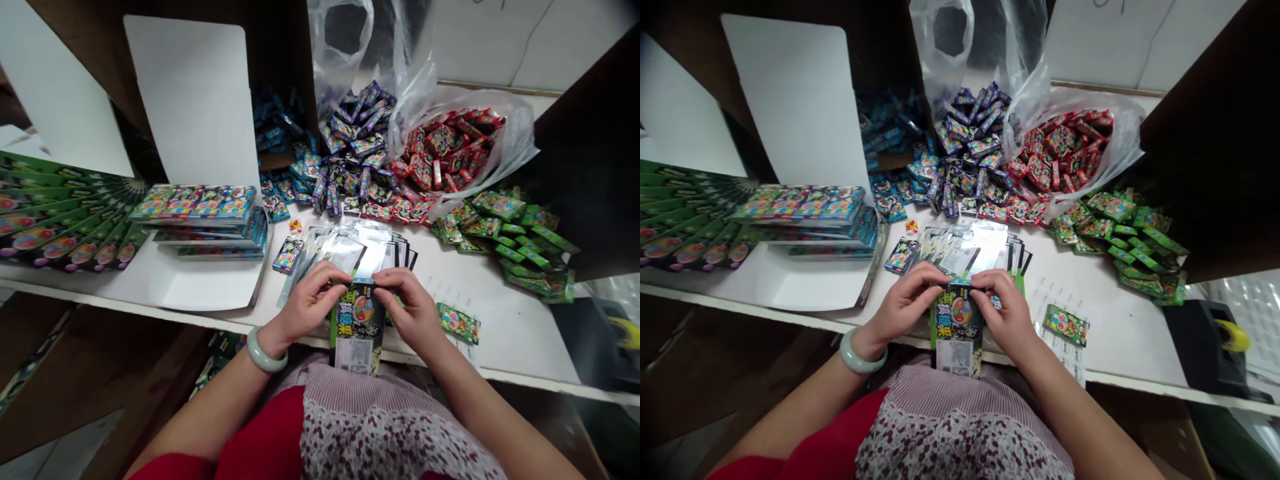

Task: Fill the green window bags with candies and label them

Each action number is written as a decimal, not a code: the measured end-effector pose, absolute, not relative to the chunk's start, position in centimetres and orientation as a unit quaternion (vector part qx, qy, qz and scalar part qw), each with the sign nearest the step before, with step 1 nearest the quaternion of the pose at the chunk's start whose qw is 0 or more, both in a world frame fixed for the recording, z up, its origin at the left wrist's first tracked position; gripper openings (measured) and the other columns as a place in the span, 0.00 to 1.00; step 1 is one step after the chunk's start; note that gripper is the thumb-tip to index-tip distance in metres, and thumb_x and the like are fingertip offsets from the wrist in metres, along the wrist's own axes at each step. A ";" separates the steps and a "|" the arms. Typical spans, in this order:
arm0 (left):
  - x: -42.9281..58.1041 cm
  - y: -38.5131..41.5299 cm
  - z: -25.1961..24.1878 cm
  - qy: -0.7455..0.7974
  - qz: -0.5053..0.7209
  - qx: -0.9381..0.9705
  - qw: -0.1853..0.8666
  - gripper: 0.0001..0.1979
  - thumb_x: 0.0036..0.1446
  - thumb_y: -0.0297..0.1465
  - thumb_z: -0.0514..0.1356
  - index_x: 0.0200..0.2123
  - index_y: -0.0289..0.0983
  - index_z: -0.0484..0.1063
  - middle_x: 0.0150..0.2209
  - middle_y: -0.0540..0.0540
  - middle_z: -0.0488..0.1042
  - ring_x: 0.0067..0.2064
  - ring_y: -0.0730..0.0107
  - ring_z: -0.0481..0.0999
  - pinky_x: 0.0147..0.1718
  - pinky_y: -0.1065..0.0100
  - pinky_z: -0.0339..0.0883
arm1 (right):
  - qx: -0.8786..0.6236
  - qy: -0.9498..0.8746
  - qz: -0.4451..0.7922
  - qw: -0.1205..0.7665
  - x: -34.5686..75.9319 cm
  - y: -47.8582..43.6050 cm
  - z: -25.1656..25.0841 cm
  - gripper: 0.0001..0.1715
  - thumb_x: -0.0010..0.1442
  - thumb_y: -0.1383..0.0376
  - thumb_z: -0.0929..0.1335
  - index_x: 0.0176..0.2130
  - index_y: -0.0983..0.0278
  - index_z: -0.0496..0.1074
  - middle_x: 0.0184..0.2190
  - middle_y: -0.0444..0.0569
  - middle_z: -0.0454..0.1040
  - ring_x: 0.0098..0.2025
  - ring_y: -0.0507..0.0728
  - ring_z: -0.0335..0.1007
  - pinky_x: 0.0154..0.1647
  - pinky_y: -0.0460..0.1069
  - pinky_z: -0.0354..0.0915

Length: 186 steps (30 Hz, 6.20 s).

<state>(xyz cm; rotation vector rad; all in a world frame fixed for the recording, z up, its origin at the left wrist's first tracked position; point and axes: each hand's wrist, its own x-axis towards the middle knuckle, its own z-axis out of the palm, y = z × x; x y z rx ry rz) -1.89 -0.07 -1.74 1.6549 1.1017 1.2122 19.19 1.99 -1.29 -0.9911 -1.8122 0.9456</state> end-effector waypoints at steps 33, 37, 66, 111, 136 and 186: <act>-0.3 3.1 -2.7 0.457 0.476 0.675 0.330 0.06 0.58 0.27 0.61 0.38 0.44 0.73 0.37 0.52 0.72 0.40 0.69 0.71 0.38 0.68 0.67 | -0.722 -0.563 0.336 0.221 39.3 4.2 -5.0 0.10 0.57 0.59 0.66 0.30 0.63 0.70 0.27 0.46 0.74 0.29 0.54 0.70 0.33 0.49 0.65; 0.6 2.7 -2.4 0.446 0.490 0.670 0.336 0.06 0.56 0.27 0.63 0.38 0.40 0.71 0.36 0.49 0.70 0.40 0.69 0.71 0.39 0.67 0.66 | -0.641 -0.601 0.398 0.266 36.4 4.6 -0.5 0.14 0.56 0.54 0.68 0.31 0.63 0.70 0.28 0.46 0.73 0.31 0.54 0.68 0.35 0.49 0.65; 1.3 2.1 -1.9 0.433 0.547 0.619 0.360 0.07 0.55 0.28 0.64 0.32 0.38 0.66 0.31 0.50 0.67 0.36 0.69 0.69 0.38 0.64 0.64 | -0.404 -0.631 0.652 0.117 18.6 10.6 1.7 0.05 0.50 0.63 0.73 0.28 0.61 0.73 0.21 0.44 0.74 0.22 0.51 0.67 0.20 0.46 0.63; -2.1 1.3 -5.5 0.680 0.126 0.702 0.173 0.45 0.42 0.42 0.71 0.59 0.31 0.58 0.59 0.29 0.62 0.62 0.39 0.59 0.60 0.44 0.54 | -0.420 -0.888 0.184 0.023 12.0 11.6 -4.4 0.30 0.59 0.65 0.67 0.59 0.76 0.62 0.57 0.68 0.66 0.60 0.67 0.58 0.62 0.56 0.52; -3.6 3.1 -3.9 0.645 0.461 0.533 0.295 0.13 0.56 0.25 0.56 0.45 0.37 0.73 0.36 0.46 0.72 0.36 0.68 0.74 0.37 0.66 0.69 | -0.415 -0.805 0.402 0.135 14.6 15.8 0.3 0.04 0.57 0.65 0.68 0.34 0.64 0.73 0.32 0.46 0.77 0.35 0.53 0.72 0.36 0.48 0.66; 1.0 3.0 -2.3 0.429 0.627 0.275 0.590 0.20 0.54 0.35 0.64 0.49 0.36 0.68 0.46 0.43 0.77 0.49 0.62 0.77 0.49 0.61 0.70 | -0.415 -0.550 0.705 0.167 20.1 4.0 -3.5 0.21 0.47 0.50 0.74 0.29 0.60 0.66 0.19 0.38 0.64 0.22 0.51 0.62 0.23 0.47 0.60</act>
